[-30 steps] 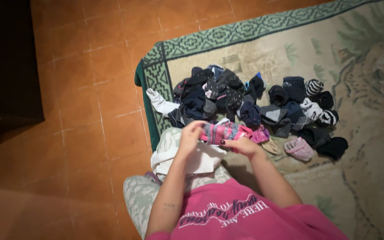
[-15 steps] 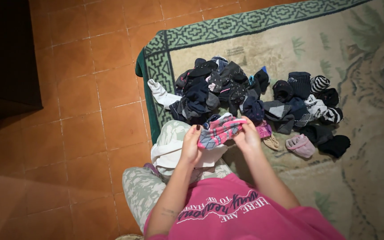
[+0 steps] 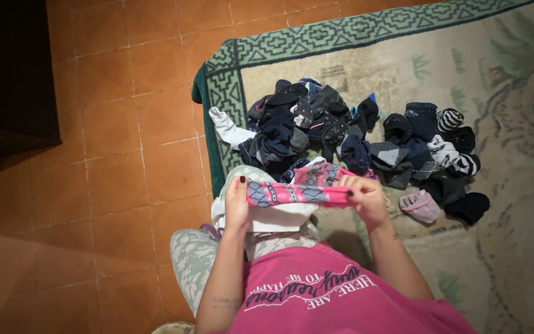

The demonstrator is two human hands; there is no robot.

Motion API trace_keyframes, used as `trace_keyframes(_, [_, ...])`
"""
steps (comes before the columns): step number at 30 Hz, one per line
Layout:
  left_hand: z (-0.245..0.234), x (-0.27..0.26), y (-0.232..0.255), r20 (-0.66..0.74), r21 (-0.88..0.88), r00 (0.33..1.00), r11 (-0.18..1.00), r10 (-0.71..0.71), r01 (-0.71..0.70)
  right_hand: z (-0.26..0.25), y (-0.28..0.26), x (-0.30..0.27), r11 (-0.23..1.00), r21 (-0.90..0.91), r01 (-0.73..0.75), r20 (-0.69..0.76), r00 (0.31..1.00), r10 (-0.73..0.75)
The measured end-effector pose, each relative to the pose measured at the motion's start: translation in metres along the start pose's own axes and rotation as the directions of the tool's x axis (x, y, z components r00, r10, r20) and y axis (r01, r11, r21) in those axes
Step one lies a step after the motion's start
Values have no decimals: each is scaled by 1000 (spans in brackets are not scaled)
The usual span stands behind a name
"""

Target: Sorting, pairing, and folding a pile of socks and then putting them away into a dresser drawer.

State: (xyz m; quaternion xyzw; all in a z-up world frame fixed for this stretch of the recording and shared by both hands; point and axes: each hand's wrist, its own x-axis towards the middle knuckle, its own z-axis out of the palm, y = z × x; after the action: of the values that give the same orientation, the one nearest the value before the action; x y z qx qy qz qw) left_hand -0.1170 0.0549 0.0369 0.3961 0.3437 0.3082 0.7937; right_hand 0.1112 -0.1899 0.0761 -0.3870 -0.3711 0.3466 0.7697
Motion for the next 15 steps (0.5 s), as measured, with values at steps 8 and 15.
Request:
trace_keyframes(8, [-26, -23, 15, 202, 56, 964, 984, -175, 167, 42, -4, 22, 953, 281, -117, -209, 961, 180])
trace_keyframes(15, [-57, -32, 13, 233, -124, 953, 966, -195, 228, -16, 86, -23, 995, -14, -97, -410, 908, 82])
